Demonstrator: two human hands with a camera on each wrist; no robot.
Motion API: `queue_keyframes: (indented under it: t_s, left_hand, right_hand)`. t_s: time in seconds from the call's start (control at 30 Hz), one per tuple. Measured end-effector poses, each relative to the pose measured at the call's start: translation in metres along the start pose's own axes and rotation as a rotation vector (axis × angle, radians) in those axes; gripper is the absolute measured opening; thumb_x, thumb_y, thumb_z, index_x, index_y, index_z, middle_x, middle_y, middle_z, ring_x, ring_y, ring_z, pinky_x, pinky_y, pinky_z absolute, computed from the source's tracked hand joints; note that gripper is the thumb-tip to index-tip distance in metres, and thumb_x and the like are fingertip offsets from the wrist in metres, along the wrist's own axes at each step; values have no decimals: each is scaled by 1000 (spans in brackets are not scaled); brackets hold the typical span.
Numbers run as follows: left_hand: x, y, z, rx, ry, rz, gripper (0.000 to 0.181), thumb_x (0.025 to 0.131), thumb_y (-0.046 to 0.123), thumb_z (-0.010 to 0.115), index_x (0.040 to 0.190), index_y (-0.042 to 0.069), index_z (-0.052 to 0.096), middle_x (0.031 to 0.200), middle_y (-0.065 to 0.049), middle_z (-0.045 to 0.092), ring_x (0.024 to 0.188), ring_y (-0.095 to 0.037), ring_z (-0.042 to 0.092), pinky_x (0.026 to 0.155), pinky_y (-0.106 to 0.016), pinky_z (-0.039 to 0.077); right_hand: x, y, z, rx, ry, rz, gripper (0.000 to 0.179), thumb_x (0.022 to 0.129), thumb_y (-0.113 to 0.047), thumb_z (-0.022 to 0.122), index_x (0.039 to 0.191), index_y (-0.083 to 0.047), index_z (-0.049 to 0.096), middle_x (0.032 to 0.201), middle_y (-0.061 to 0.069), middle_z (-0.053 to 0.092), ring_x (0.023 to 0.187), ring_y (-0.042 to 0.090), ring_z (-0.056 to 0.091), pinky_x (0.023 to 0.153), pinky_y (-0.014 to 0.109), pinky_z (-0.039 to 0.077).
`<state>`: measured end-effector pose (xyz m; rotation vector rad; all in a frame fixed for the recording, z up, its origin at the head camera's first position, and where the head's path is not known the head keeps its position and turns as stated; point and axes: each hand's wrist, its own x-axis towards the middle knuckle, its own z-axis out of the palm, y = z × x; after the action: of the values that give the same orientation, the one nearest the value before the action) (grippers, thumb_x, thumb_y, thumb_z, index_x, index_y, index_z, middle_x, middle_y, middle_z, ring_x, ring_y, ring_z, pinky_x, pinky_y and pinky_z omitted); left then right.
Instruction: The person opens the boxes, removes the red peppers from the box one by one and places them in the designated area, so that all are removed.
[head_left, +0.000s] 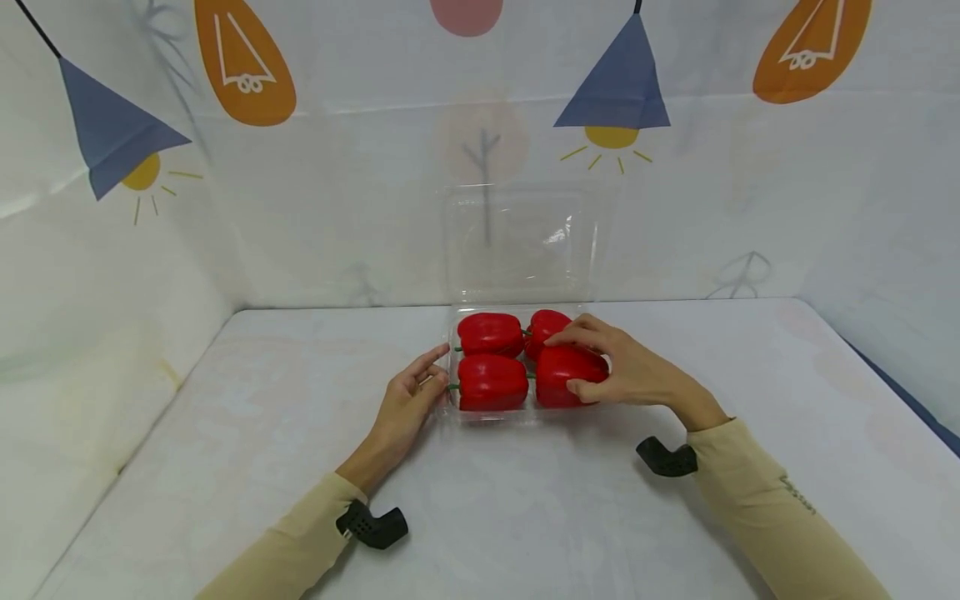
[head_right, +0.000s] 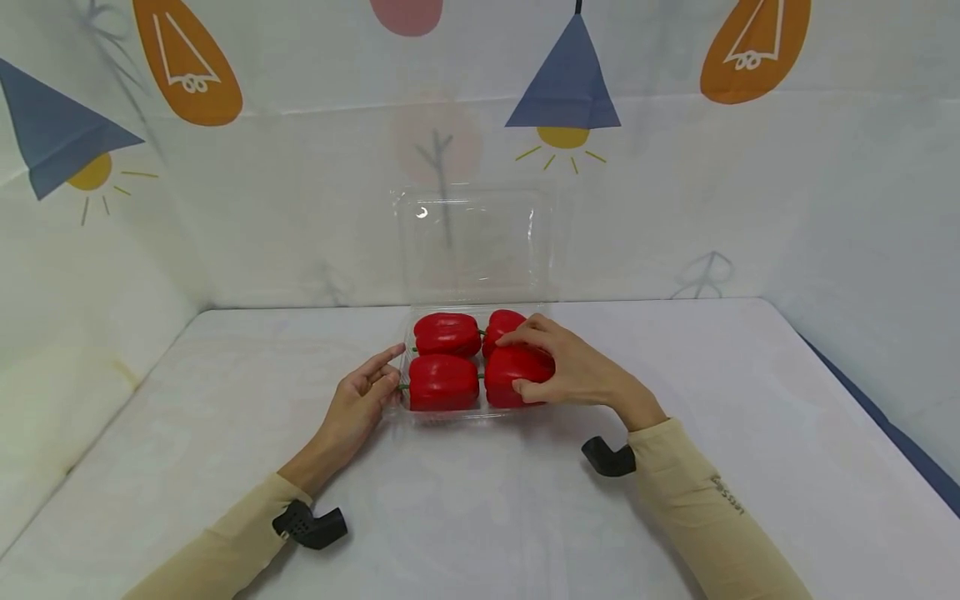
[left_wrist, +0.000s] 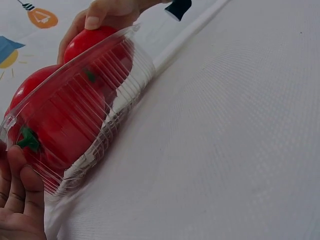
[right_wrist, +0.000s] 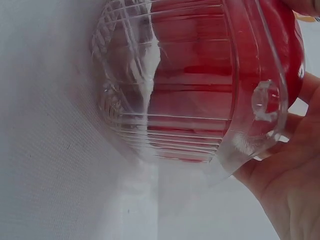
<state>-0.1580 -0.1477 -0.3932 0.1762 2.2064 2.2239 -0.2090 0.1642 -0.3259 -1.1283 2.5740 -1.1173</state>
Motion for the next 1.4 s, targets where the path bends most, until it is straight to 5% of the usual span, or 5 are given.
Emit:
queue_keyframes:
  t_s: [0.67, 1.4]
  left_hand:
    - [0, -1, 0, 1, 5, -10, 45, 94, 12, 57, 138, 17, 47, 97, -4, 53, 69, -3, 52, 63, -15, 44]
    - [0, 0, 1, -13, 1, -12, 45, 94, 11, 56, 138, 16, 48, 98, -9, 53, 72, -3, 53, 66, -15, 45]
  right_hand:
    - [-1, 9, -6, 81, -8, 35, 44, 84, -19, 62, 127, -26, 56, 120, -1, 51, 111, 22, 49, 85, 36, 51]
    - [-7, -1, -19, -10, 34, 47, 45, 84, -23, 66, 127, -24, 55, 124, 2, 51, 113, 21, 50, 83, 36, 52]
